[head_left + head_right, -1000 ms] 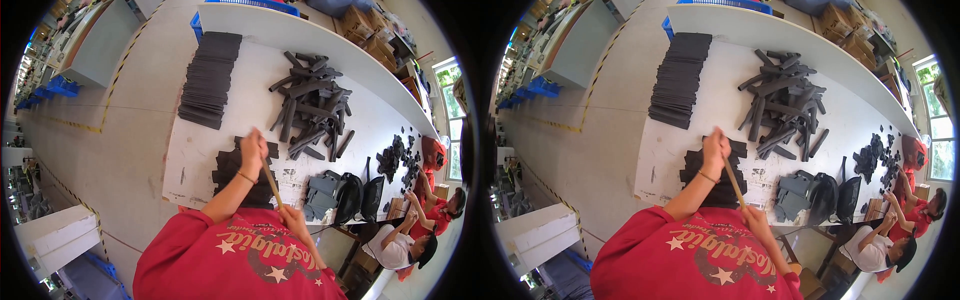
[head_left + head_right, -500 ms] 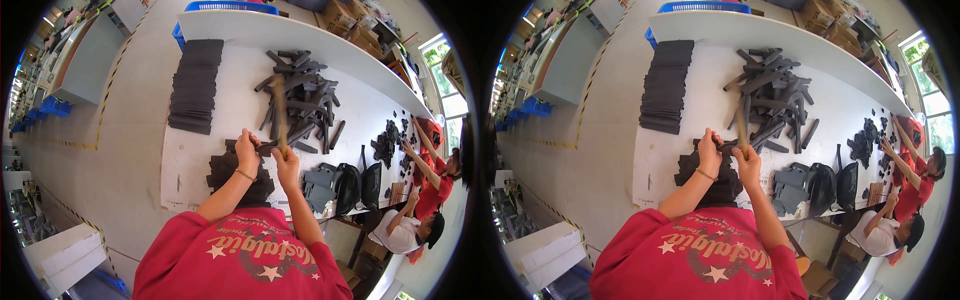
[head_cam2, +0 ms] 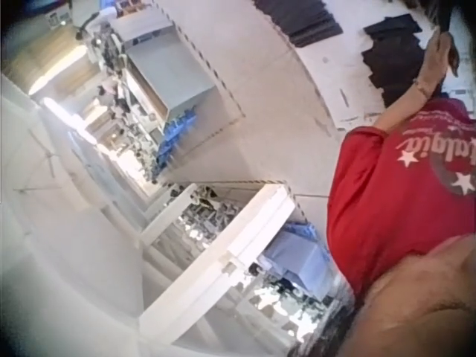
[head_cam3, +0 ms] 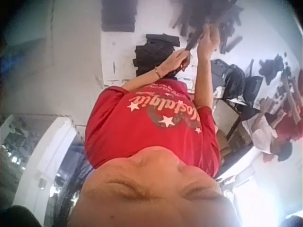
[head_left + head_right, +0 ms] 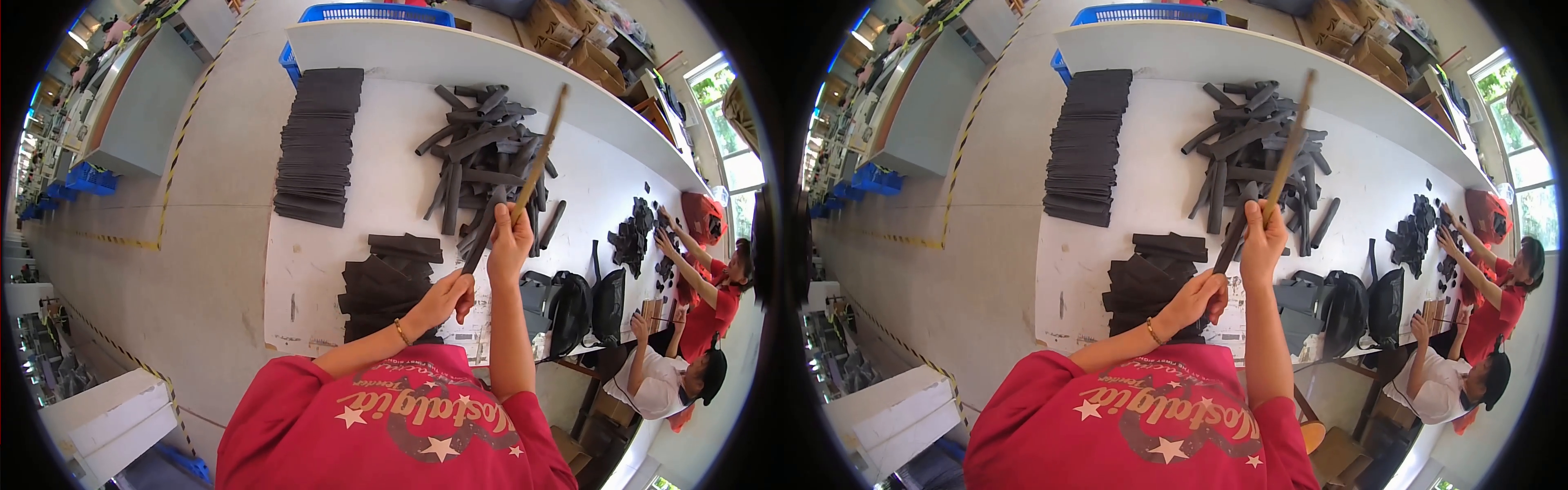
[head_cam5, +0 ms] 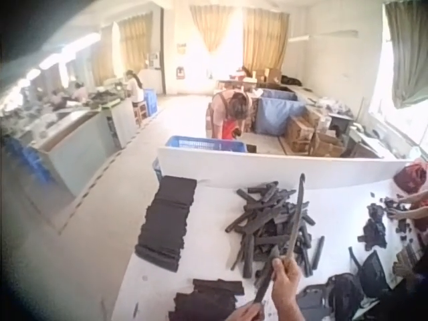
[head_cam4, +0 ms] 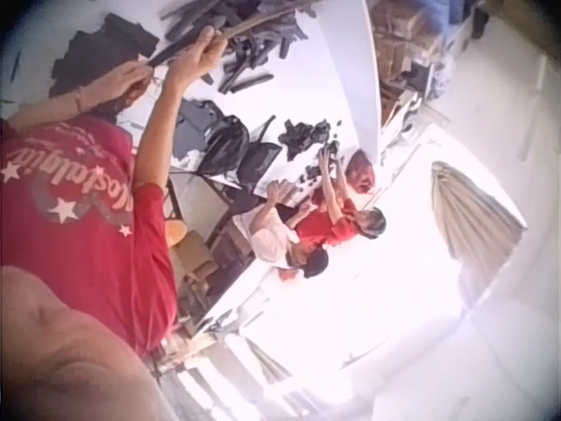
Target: Applying adhesive or liquid to black foam/fabric pieces using a wooden stick in an industrial assembly environment.
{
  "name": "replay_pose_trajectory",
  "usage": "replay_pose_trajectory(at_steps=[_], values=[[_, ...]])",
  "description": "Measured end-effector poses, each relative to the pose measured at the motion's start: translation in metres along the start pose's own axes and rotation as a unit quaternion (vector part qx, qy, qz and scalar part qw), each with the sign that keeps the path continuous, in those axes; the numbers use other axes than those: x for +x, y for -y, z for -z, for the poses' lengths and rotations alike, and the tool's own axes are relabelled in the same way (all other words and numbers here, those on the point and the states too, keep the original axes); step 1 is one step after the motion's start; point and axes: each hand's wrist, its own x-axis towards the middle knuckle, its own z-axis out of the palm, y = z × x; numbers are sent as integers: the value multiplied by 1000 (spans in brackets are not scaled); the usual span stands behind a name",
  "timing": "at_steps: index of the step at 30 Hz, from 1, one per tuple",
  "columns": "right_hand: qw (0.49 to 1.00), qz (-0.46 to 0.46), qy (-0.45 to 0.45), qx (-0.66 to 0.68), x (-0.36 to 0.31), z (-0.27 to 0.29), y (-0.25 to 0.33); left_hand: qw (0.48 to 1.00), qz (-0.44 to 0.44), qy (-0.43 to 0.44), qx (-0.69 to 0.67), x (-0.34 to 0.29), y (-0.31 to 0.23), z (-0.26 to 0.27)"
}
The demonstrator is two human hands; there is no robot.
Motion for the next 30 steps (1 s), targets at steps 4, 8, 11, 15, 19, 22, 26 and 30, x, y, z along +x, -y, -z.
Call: replay_pose_trajectory(at_steps=[4,8,11,15,19,22,26,30], values=[[992,-38,-102,61,20,5,-8,993,82,42,71,-30,37,15],[991,-70,88,76,25,25,-7,963,-62,-145,219,-24,19,46],[981,-93,170,19,-3,25,-12,962,-171,-209,32,19,-52,36],[965,-123,230,18,-23,13,-19,985,-132,-92,59,38,-54,53],[986,-88,142,10,-30,-1,-6,972,-166,-144,80,37,-51,48],[979,-111,170,32,-31,2,-24,958,-149,-210,123,35,-49,49],[967,-148,149,142,-36,12,-39,955,-147,-225,-122,37,-55,61],[971,-146,143,124,-40,6,-37,991,-98,-82,45,30,-35,55]])
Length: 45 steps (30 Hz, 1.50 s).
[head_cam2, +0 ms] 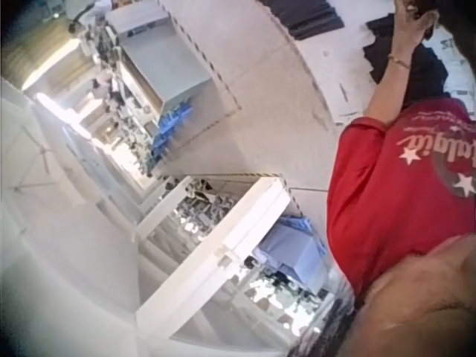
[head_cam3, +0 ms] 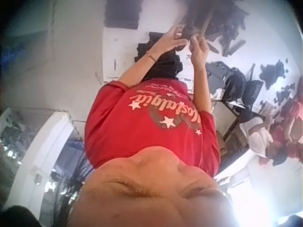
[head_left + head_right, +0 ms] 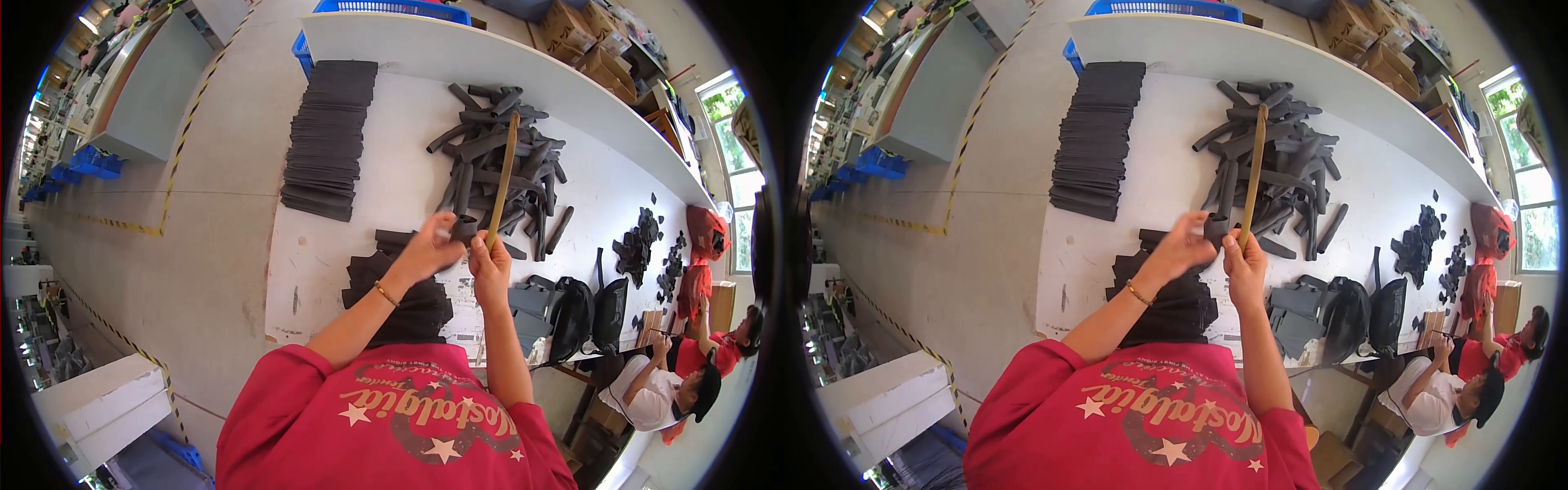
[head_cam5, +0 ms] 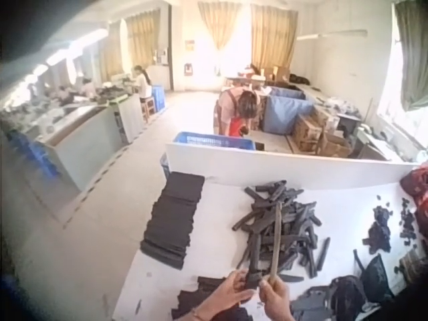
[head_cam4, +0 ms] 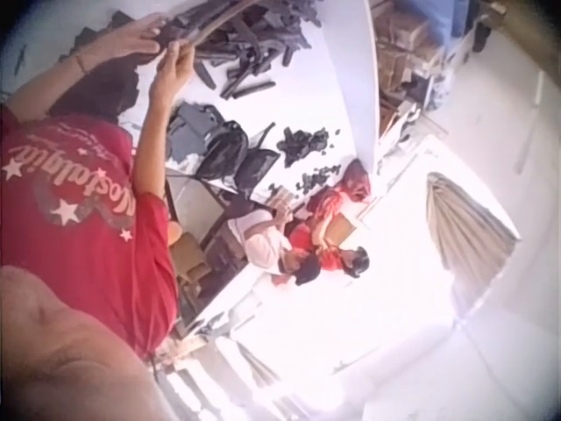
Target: Applying adhesive or liquid to black foam/fabric pieces using a wooden stick in an industrial assembly environment.
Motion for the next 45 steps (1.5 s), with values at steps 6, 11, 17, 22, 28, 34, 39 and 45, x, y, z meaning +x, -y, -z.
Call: replay_pose_trajectory(at_steps=[6,11,17,22,28,34,39,45], values=[[991,68,-82,-75,50,-9,23,987,148,66,-21,-38,54,-1],[984,124,-118,46,124,-1,67,971,142,163,98,-43,54,7],[969,77,-67,-224,90,38,26,885,-99,-78,449,36,75,61],[931,-30,-58,-360,11,109,-17,798,-102,-25,593,69,127,77],[904,-97,-34,-414,-52,169,-10,859,-6,5,512,81,110,87],[869,-60,21,-491,-55,171,4,888,9,28,458,77,79,81],[859,-27,49,-509,-48,168,9,884,1,46,465,73,64,75],[856,-49,89,-506,-24,112,-15,802,-187,127,553,48,60,20]])
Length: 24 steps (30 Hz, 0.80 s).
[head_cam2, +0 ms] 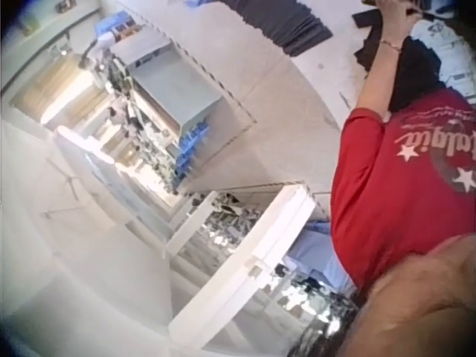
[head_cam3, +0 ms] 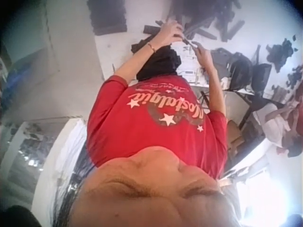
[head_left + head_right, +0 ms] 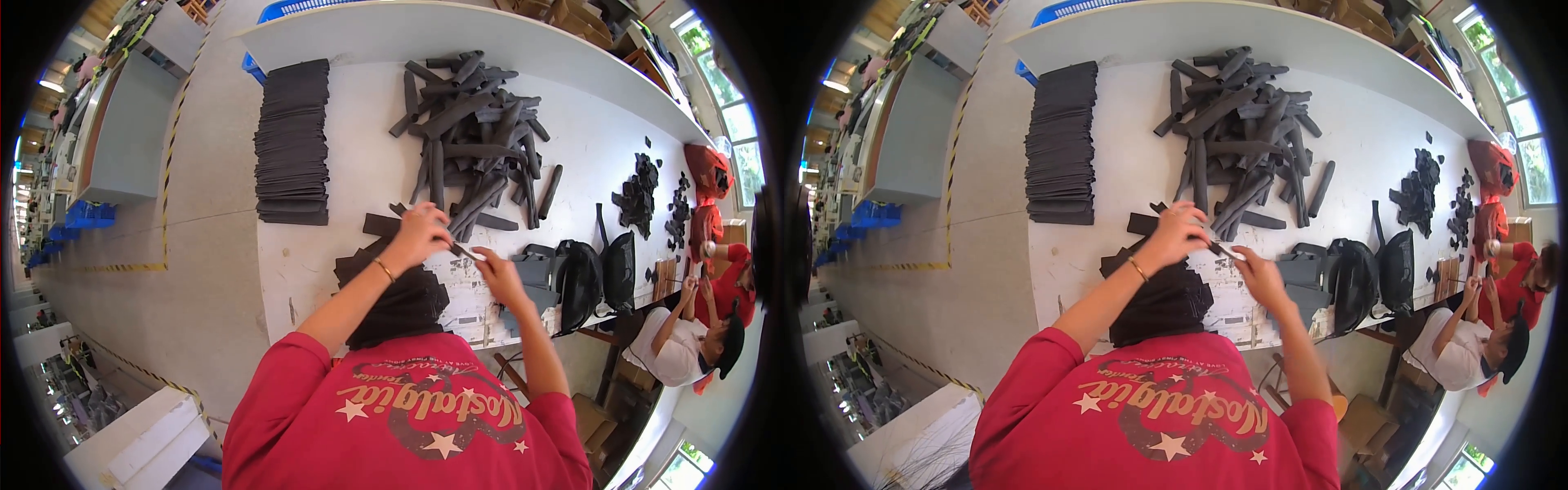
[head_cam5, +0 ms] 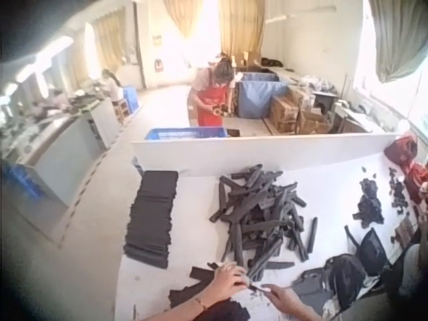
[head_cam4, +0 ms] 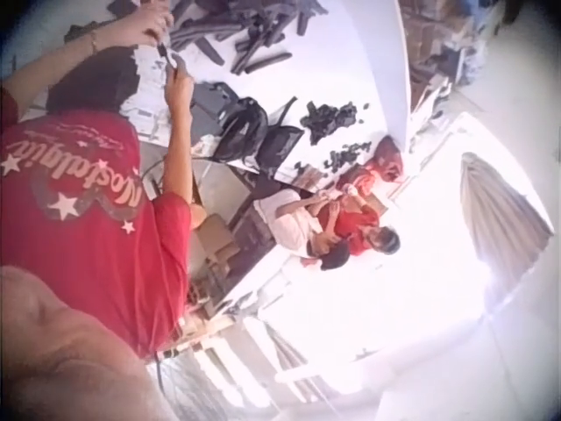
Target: Applying adhesive or liquid to black foam/fabric pieces using a wooden stick in an industrial assembly environment.
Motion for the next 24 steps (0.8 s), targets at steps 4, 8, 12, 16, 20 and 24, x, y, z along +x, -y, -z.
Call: replay_pose_trajectory(at_steps=[4,8,12,16,20,24], values=[[964,49,9,261,2,-53,-12,960,59,-269,56,-5,-63,35],[936,-18,85,341,-14,-82,13,502,301,-260,-768,-51,3,20],[978,58,-82,183,-14,-120,49,435,306,-316,-786,-57,-14,-11],[989,95,-99,59,-38,-125,42,454,354,-380,-724,-47,-12,14],[995,3,21,97,-75,-102,45,500,371,-400,-673,-48,1,28],[991,11,74,107,-120,-86,5,591,332,-408,-612,-51,31,54]])
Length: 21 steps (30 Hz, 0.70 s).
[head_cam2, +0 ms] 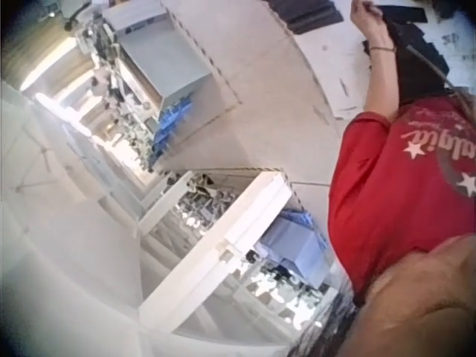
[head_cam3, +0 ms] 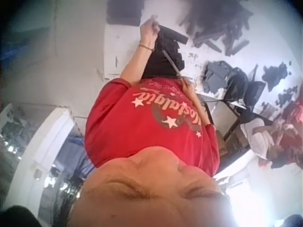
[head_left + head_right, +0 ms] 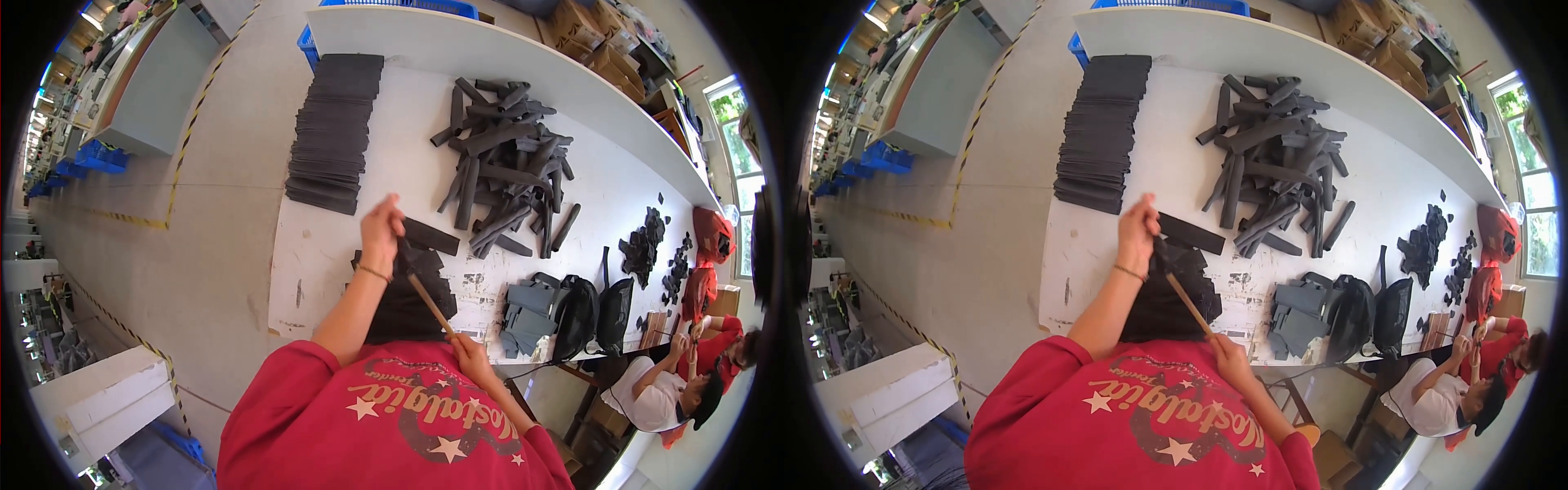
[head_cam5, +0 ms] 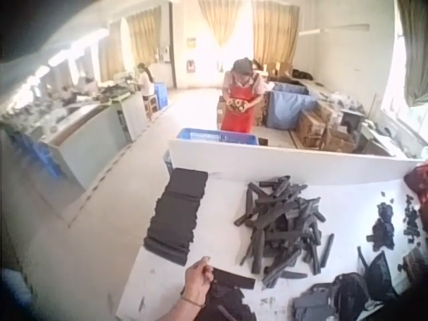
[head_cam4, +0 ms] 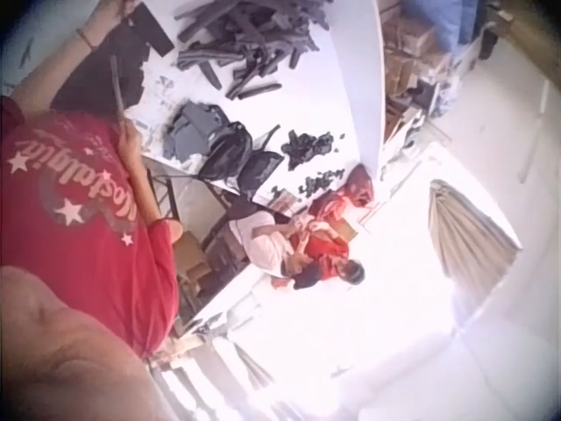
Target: Applying adhesive or liquid to black foam/fabric pieces using a wooden stick in an industrial assembly environment.
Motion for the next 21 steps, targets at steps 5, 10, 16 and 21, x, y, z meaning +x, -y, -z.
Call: replay_pose_trajectory(at_steps=[5,10,16,21], values=[[999,-25,-31,30,-8,21,21,986,-112,-121,17,-6,6,1],[998,-37,-39,40,-4,21,20,985,158,65,-5,-83,31,-20],[992,-49,110,45,-25,58,27,987,104,57,-105,17,-1,10],[959,-147,87,228,-27,94,36,977,102,-4,-188,31,-1,7]])
